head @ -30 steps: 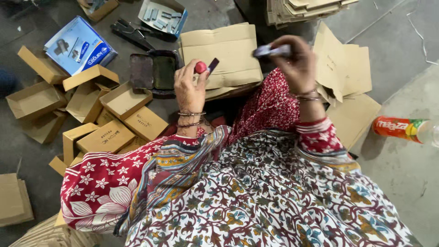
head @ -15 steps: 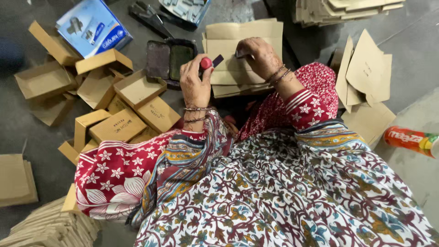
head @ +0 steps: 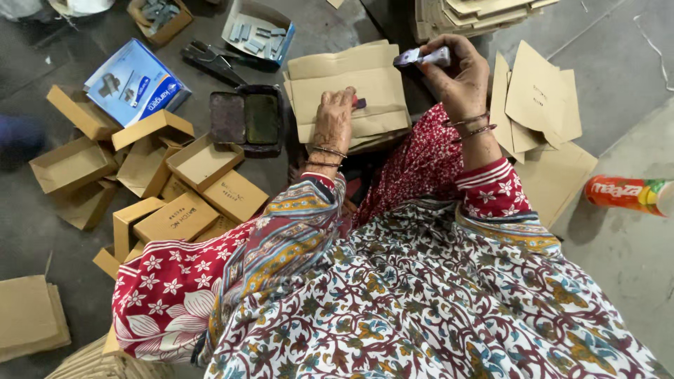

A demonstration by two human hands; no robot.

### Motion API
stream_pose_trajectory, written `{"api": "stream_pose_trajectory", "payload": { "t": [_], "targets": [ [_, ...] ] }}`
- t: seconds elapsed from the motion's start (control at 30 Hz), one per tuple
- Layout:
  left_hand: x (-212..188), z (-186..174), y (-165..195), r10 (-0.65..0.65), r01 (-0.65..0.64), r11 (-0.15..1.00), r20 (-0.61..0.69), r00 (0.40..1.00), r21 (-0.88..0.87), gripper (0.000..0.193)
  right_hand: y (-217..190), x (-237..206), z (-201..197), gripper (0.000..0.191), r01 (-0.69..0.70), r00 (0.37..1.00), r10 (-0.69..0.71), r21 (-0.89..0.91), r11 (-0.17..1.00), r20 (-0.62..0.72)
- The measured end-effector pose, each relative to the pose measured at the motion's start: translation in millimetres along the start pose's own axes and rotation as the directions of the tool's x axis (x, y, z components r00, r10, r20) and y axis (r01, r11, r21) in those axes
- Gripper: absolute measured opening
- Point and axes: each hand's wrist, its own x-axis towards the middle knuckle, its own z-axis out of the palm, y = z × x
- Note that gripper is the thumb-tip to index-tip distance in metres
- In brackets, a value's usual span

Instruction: The person sits on the floor and uses a handheld stamp and ink pad to mark flat cardboard pieces. They repeatedly ink the stamp and press it onto the cardboard, then stack the marked pieces. A second person is visible nearby handling other boxes.

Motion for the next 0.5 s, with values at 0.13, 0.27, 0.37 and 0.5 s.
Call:
{"api": "stream_pose_trajectory", "payload": {
  "t": [0.13, 0.27, 0.37, 0.5],
  "targets": [
    [-5.1, 9.7, -1.6, -0.080, 0.078, 0.997, 0.095, 0.992, 0.017, 0.033, 15.4, -14.9, -11.1, 0.031, -0.123, 0.991, 0.129, 0.126, 0.984, -0.038],
    [3.9, -6.7, -9.5, -0.179, 0.182, 0.983, 0.094, 0.979, -0.020, 0.038, 41.6, -14.9, -1.8, 0.033, -0.200, 0.969, 0.237, 0.343, 0.918, -0.066],
    [4.0, -31.9, -29.4, -0.299, 0.270, 0.943, -0.141, 0.944, -0.195, 0.035, 61.3, -17.1, 12.7, 0.032, -0.224, 0.958, 0.279, 0.441, 0.869, -0.062],
    [-22.4, -50.0, -56.4, -0.630, 0.564, 0.707, -0.016, 0.777, -0.427, 0.026, 82.2, -28.8, 37.5, 0.026, -0.247, 0.959, 0.282, 0.440, 0.864, -0.017]
  ]
}}
